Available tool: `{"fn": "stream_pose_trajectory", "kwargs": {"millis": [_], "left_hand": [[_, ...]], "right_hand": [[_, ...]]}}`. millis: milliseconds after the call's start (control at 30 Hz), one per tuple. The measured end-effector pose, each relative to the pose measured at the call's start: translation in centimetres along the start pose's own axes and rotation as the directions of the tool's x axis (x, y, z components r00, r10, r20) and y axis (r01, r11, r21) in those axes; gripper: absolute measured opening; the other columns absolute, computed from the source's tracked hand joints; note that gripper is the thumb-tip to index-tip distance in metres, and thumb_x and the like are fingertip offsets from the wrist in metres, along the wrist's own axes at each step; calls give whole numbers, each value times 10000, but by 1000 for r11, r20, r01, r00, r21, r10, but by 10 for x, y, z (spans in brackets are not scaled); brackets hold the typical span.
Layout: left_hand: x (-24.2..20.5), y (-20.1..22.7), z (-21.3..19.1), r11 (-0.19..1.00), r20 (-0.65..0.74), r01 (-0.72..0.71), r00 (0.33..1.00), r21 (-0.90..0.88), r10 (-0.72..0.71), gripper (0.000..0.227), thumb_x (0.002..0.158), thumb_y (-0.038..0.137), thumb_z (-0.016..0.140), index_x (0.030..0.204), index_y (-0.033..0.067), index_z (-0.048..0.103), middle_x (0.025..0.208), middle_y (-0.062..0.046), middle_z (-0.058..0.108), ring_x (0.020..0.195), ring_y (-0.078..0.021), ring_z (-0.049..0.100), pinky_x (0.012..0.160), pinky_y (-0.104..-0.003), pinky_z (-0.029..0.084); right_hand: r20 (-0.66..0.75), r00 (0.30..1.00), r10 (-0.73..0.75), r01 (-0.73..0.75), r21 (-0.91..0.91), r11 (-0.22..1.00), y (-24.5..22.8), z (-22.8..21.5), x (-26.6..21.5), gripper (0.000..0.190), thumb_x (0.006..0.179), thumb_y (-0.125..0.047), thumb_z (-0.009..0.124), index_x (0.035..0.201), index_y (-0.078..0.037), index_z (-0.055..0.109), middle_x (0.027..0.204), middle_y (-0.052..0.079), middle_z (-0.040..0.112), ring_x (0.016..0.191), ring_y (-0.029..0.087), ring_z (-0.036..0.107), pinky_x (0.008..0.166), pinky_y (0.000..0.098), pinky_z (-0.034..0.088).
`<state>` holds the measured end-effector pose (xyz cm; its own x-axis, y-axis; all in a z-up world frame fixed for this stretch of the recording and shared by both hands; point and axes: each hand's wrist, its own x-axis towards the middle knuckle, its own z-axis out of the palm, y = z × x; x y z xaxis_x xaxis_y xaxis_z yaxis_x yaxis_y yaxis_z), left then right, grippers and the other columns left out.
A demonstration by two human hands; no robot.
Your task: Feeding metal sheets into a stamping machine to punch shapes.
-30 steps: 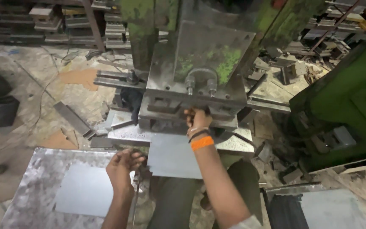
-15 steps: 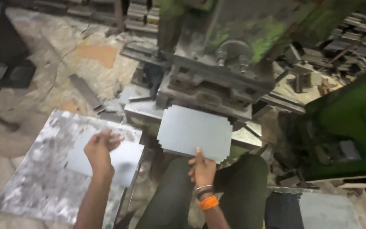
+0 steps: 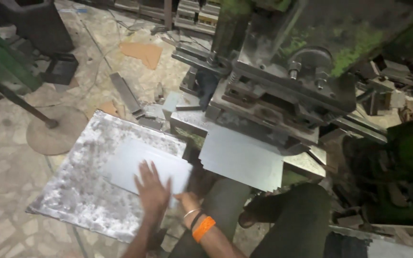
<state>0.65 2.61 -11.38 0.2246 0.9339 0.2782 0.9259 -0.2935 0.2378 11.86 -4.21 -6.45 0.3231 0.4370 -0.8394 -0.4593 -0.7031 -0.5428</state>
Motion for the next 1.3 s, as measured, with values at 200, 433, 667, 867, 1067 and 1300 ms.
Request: {"fn": "stream_pose_trajectory", "kwargs": {"millis": [200,433,667,867,1067,1300], "left_hand": [[3,-1,-74,891,90,107,993,-442,-75,518,910,91,525,1412,-36,537,1515,-230,523,1428,-371,479,1166,-453,381],[82,-125,-64,797,304,541,833,-268,-463,797,893,607,669,1523,135,546,1386,-173,654,1282,-334,624,1039,-540,490],[123,15,-128,-139,641,644,764,-753,67,381,921,-24,644,1299,-76,651,995,-312,733,896,-407,742,818,-534,577],[152,146,-145,-78,643,663,744,-745,184,373,926,106,737,1268,-38,701,1031,-228,762,916,-328,729,868,-466,560],[172,183,-173,-128,672,689,725,-714,154,339,1003,318,659,1150,20,723,905,-92,700,773,-222,654,720,-346,529],[142,166,-161,-298,568,648,760,-701,316,429,1001,250,550,1278,-61,652,950,-128,628,858,-246,614,843,-421,556]], "right_hand": [[-21,984,-178,174,-128,976,1,8,-21,444,837,-7,711,1268,-28,607,1125,116,718,1025,211,713,909,299,562],[33,848,-530,525,93,846,-92,-17,-83,349,790,-13,809,1120,39,706,909,194,747,678,275,720,422,379,621],[-167,748,-643,582,632,512,-97,-127,-109,234,928,-127,659,1145,-46,696,1053,128,750,886,276,705,731,453,627],[-358,754,-550,631,626,458,-118,-146,-81,73,939,-24,687,1005,-9,659,935,129,704,790,270,705,839,455,604],[-510,682,-524,721,590,364,-190,-164,-53,85,971,-40,692,896,-14,663,811,96,661,701,232,689,703,359,634],[-587,685,-431,726,600,336,-176,-145,-94,119,1001,-70,640,990,38,592,868,92,533,764,204,556,787,366,537]]}}
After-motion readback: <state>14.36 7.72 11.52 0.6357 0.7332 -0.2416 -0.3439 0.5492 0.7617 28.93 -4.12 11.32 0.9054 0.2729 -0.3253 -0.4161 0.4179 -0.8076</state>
